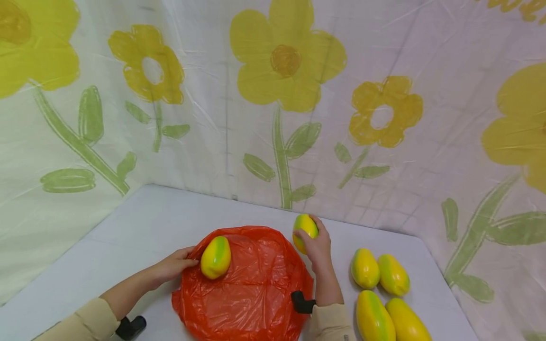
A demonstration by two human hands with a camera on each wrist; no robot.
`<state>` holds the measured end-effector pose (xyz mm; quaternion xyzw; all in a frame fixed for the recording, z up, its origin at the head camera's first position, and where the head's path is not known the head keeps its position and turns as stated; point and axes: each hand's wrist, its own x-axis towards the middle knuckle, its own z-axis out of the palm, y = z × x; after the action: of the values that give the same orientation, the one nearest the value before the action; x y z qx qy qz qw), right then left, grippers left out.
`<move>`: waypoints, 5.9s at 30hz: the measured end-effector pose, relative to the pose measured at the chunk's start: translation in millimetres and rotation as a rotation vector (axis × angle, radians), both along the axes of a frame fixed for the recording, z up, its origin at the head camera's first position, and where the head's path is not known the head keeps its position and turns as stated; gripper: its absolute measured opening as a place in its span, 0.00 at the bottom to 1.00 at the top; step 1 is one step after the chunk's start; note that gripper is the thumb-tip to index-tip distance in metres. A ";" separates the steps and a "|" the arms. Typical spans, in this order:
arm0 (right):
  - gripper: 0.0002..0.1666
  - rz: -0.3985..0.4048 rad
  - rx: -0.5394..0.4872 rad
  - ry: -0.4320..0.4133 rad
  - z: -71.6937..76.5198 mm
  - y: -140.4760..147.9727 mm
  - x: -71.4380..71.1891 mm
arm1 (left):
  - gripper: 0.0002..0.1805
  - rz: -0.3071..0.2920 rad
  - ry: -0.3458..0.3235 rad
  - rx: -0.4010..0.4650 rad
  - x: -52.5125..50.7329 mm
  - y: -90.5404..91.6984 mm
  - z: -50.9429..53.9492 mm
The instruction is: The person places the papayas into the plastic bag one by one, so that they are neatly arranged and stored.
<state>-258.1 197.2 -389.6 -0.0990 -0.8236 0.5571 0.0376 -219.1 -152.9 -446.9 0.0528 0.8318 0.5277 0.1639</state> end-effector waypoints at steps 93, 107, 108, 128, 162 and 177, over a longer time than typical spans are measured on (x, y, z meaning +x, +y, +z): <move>0.42 0.242 0.004 -0.100 -55.3 -124.5 4.2 | 0.22 -0.053 0.017 0.026 2.3 -2.1 4.0; 0.46 0.326 0.036 -0.100 -54.3 -124.9 9.0 | 0.21 -0.057 0.011 0.031 1.9 -3.4 3.0; 0.46 0.322 0.037 -0.102 -54.5 -124.8 8.9 | 0.21 -0.058 0.010 0.030 1.6 -3.5 2.7; 0.44 0.274 0.053 -0.134 -47.9 -118.6 8.6 | 0.21 -0.083 0.020 0.054 -1.6 -4.6 -0.6; 0.50 0.262 0.098 -0.075 -15.6 -39.0 28.0 | 0.20 -0.060 0.010 0.040 -1.5 -4.5 -2.9; 0.46 0.235 0.220 -0.042 0.6 13.6 53.3 | 0.21 -0.041 0.005 0.020 0.7 -3.3 1.6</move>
<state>-204.8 210.8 -389.0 -0.0091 -0.8862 0.4619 -0.0346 -218.3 -156.3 -445.3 0.0725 0.8255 0.5326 0.1721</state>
